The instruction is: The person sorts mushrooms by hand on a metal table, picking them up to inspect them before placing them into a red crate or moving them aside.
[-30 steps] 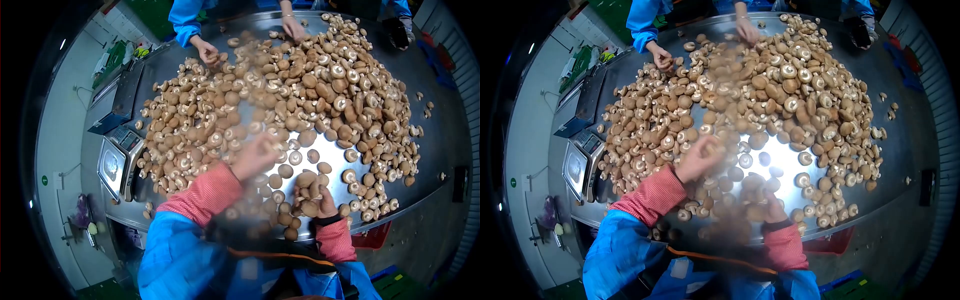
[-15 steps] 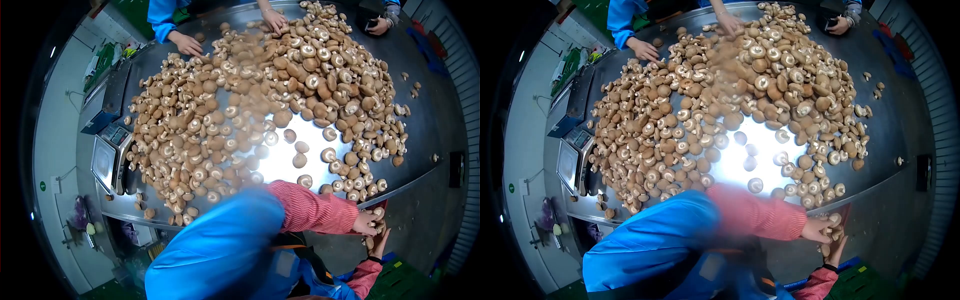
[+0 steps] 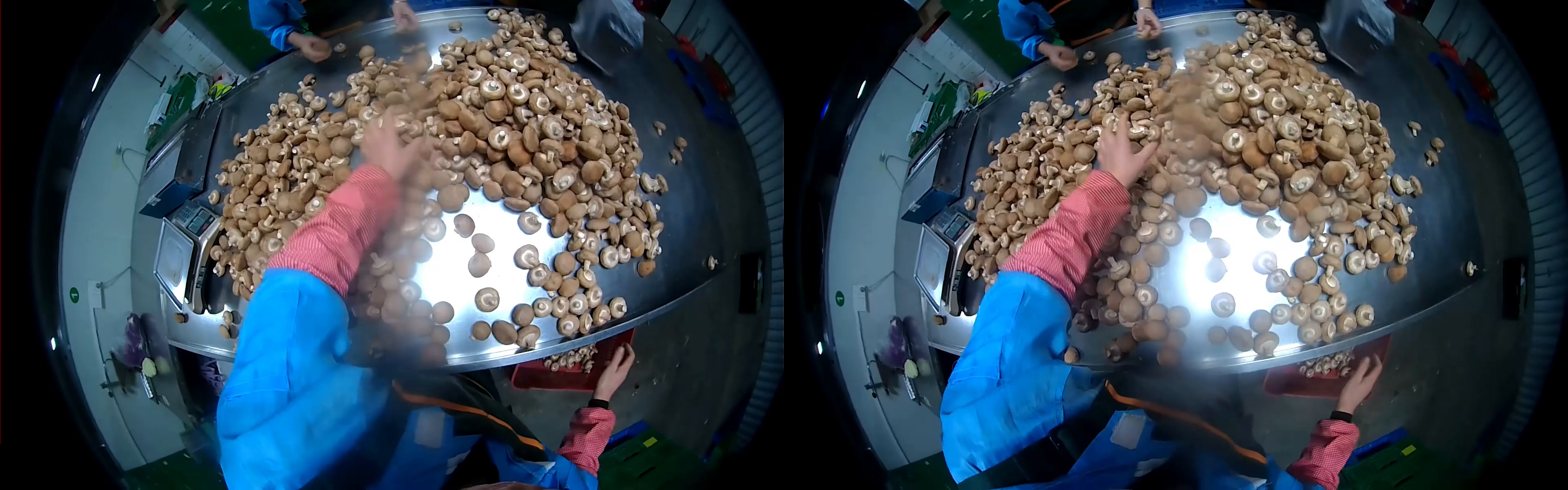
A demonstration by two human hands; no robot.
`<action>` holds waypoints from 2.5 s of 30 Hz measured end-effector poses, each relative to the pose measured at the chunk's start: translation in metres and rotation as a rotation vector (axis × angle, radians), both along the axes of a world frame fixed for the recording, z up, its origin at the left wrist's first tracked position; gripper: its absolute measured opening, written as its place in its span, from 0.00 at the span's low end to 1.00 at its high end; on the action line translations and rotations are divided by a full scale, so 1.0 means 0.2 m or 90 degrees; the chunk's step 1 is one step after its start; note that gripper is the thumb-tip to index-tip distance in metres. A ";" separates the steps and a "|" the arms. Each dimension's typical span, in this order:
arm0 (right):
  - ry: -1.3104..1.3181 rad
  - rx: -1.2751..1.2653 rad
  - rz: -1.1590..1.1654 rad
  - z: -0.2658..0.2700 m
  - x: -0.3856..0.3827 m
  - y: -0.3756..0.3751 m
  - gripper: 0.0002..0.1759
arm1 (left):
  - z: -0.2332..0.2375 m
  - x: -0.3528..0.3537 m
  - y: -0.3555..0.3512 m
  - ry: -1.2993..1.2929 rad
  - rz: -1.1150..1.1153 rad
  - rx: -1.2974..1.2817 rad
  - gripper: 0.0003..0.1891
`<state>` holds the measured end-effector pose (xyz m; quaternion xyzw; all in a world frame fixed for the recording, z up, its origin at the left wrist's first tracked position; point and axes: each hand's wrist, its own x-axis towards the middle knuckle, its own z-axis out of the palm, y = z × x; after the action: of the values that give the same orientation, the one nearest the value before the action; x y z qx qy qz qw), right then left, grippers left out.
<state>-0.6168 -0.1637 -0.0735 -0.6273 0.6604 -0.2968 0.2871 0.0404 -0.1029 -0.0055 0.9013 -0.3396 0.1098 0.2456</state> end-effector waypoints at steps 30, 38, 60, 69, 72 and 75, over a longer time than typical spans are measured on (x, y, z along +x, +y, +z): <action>-0.792 0.671 0.368 0.35 1.28 0.35 0.38 | 0.03 -1.07 0.39 0.479 -0.741 -0.209 0.21; -0.765 0.560 -0.056 0.19 0.46 0.31 0.21 | -0.03 -1.19 0.28 0.400 -0.774 -0.203 0.33; 0.024 -0.065 0.554 0.37 1.93 0.11 0.21 | -0.07 -0.20 0.77 0.090 -0.259 0.074 0.26; 0.113 -0.071 0.572 0.10 2.39 0.03 0.26 | -0.01 0.43 0.82 0.018 -0.045 0.073 0.29; -0.189 0.093 0.565 0.12 2.28 0.04 0.22 | -0.07 0.58 0.62 0.033 -0.002 0.137 0.31; -0.493 0.504 0.575 0.19 2.11 0.07 0.19 | -0.24 0.68 0.50 0.002 0.044 0.209 0.33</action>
<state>-0.1948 -0.1493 -0.0345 -0.5378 0.2449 -0.0880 0.8019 0.1763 -0.0028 -0.0534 0.9405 -0.3218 0.0598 0.0915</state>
